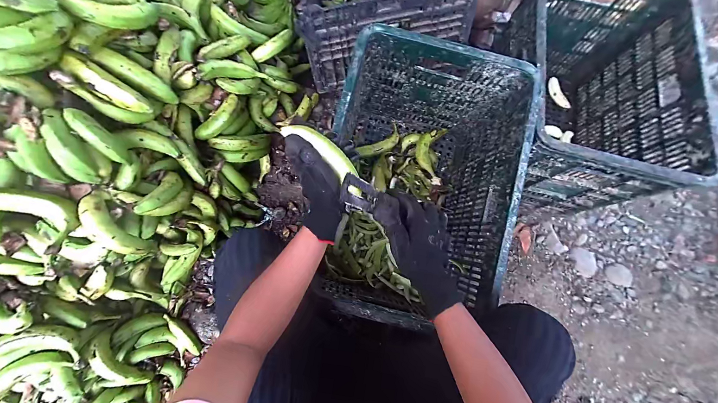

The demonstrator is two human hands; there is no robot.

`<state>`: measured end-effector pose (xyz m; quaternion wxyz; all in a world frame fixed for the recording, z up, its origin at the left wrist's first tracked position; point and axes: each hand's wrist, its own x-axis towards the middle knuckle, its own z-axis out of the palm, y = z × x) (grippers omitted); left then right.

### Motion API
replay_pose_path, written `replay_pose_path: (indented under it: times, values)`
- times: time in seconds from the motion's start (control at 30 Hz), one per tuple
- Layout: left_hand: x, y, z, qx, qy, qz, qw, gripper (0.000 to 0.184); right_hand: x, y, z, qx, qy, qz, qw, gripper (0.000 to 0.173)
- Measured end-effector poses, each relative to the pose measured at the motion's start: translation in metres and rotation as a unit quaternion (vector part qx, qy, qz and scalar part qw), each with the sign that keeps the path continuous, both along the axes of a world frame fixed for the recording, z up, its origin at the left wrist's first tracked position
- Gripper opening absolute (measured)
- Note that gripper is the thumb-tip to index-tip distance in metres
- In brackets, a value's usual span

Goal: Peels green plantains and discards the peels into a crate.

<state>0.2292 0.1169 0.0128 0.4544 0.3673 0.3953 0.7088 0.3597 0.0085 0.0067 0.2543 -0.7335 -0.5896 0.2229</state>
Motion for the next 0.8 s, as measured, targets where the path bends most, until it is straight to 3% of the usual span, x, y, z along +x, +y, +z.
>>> replay_pose_path:
  times: [0.07,0.13,0.17,0.23,0.27,0.37,0.43,0.5,0.6,0.67,0.7,0.73,0.8]
  values:
    - [-0.009,-0.002,0.001,-0.015,0.123,0.118,0.985,0.063,-0.005,0.0,0.001,0.028,-0.042,0.005,0.999,0.063]
    - [-0.011,-0.002,0.008,-0.055,0.195,0.134,0.97,0.057,-0.005,0.002,-0.002,0.053,-0.049,0.001,0.997,0.059]
    - [-0.008,-0.003,0.012,-0.063,0.176,0.103,0.977,0.053,-0.002,0.004,-0.003,0.057,-0.052,-0.005,0.997,0.056]
    - [-0.004,-0.002,0.004,-0.044,0.165,-0.074,0.982,0.053,0.01,0.014,-0.003,0.048,-0.047,-0.028,0.997,0.052]
    - [-0.004,0.0,-0.004,-0.048,0.206,-0.183,0.96,0.056,0.019,0.022,-0.001,0.03,-0.043,-0.049,0.997,0.053]
    - [-0.006,-0.004,-0.012,-0.074,0.373,-0.408,0.83,0.056,0.048,0.032,0.001,-0.042,0.001,-0.064,0.997,0.054]
    - [-0.002,-0.02,0.0,-0.087,0.394,-0.456,0.793,0.059,0.061,0.034,-0.006,-0.032,0.052,-0.057,0.997,0.054]
    - [0.005,-0.026,0.0,-0.098,0.335,-0.429,0.833,0.063,0.064,0.035,-0.009,-0.016,0.098,-0.056,0.993,0.058]
    - [0.011,-0.011,-0.004,-0.081,0.115,-0.287,0.947,0.059,0.044,0.029,-0.009,0.025,0.099,-0.054,0.993,0.062]
    - [0.01,-0.002,-0.002,-0.076,-0.043,-0.163,0.983,0.061,0.021,0.015,-0.012,0.054,0.038,-0.038,0.997,0.059]
    - [0.008,-0.003,0.003,-0.105,-0.076,-0.089,0.988,0.061,0.011,0.01,-0.016,0.083,0.006,-0.029,0.996,0.058]
    - [0.001,-0.008,0.005,-0.14,-0.048,-0.024,0.989,0.061,0.002,0.008,-0.022,0.12,-0.023,-0.022,0.992,0.062]
    - [-0.013,-0.021,0.007,-0.198,0.107,0.01,0.974,0.056,-0.009,0.01,-0.031,0.18,-0.058,-0.015,0.982,0.074]
